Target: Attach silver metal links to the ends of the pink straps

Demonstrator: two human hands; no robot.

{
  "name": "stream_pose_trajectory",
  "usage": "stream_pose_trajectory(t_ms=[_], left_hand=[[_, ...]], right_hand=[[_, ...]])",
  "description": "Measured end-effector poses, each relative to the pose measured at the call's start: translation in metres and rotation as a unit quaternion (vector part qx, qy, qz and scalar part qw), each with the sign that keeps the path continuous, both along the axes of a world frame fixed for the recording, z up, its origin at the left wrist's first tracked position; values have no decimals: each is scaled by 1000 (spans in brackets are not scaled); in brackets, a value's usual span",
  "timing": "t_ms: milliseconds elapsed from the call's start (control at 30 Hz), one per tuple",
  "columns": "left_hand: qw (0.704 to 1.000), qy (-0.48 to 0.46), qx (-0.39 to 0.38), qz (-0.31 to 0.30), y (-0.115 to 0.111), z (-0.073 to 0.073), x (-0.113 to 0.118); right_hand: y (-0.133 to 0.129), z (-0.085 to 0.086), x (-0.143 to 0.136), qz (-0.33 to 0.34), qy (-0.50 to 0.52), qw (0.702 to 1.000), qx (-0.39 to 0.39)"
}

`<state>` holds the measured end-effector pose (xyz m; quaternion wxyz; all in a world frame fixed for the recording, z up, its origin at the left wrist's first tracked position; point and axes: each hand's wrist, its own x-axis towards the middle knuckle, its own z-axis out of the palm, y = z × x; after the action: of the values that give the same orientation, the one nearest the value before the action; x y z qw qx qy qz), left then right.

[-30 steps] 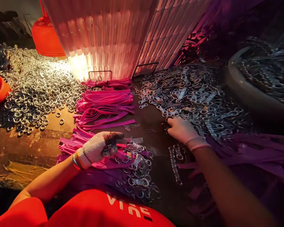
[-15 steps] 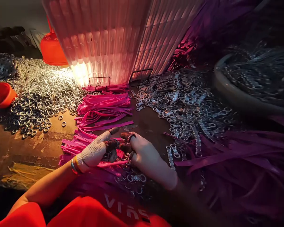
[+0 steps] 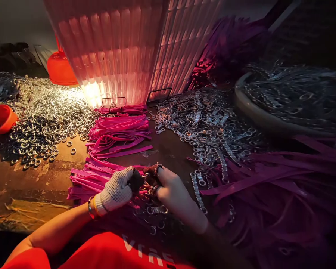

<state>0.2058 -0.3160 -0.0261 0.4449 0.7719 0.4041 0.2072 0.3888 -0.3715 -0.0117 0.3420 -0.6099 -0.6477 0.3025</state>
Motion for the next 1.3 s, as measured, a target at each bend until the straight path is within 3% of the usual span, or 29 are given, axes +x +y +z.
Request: stream_pose_trajectory(t_ms=[167,300,367,433,533,667,767,833,900,967,1033,1167,1300], left_hand=[[1000,-9,-29,2,5,3,-2],[998,22,2,-64,12,6,-2],[998,17,-8,-66,15,8,0],[995,-9,-91,-43,16,9,4],[968,-61,-245,10,18,8,12],[946,-102,-305,41,27,0,22],[919,-152,-359,65,43,-5,35],[917,-134,-375,27,60,-7,49],[954,-41,-296,-27,80,-10,65],[986,70,-142,-47,98,-15,83],[990,133,-20,-38,110,-23,98],[983,178,14,-39,118,-36,114],[978,193,-30,-69,115,-31,96]], right_hand=[[3,-3,2,13,15,1000,-19],[6,-6,3,30,29,998,-41],[8,-9,3,35,53,997,-32],[11,-13,1,26,50,998,-15],[13,-18,-4,-21,-18,1000,13],[14,-23,-8,-61,-129,990,8],[17,-30,0,-63,-81,994,-48],[21,-37,11,-95,-5,994,-56],[25,-44,24,-153,47,986,-37],[28,-50,35,-202,74,976,-15],[29,-54,41,-209,93,973,-5],[30,-62,44,-162,66,984,22],[33,-63,41,-133,-23,989,68]])
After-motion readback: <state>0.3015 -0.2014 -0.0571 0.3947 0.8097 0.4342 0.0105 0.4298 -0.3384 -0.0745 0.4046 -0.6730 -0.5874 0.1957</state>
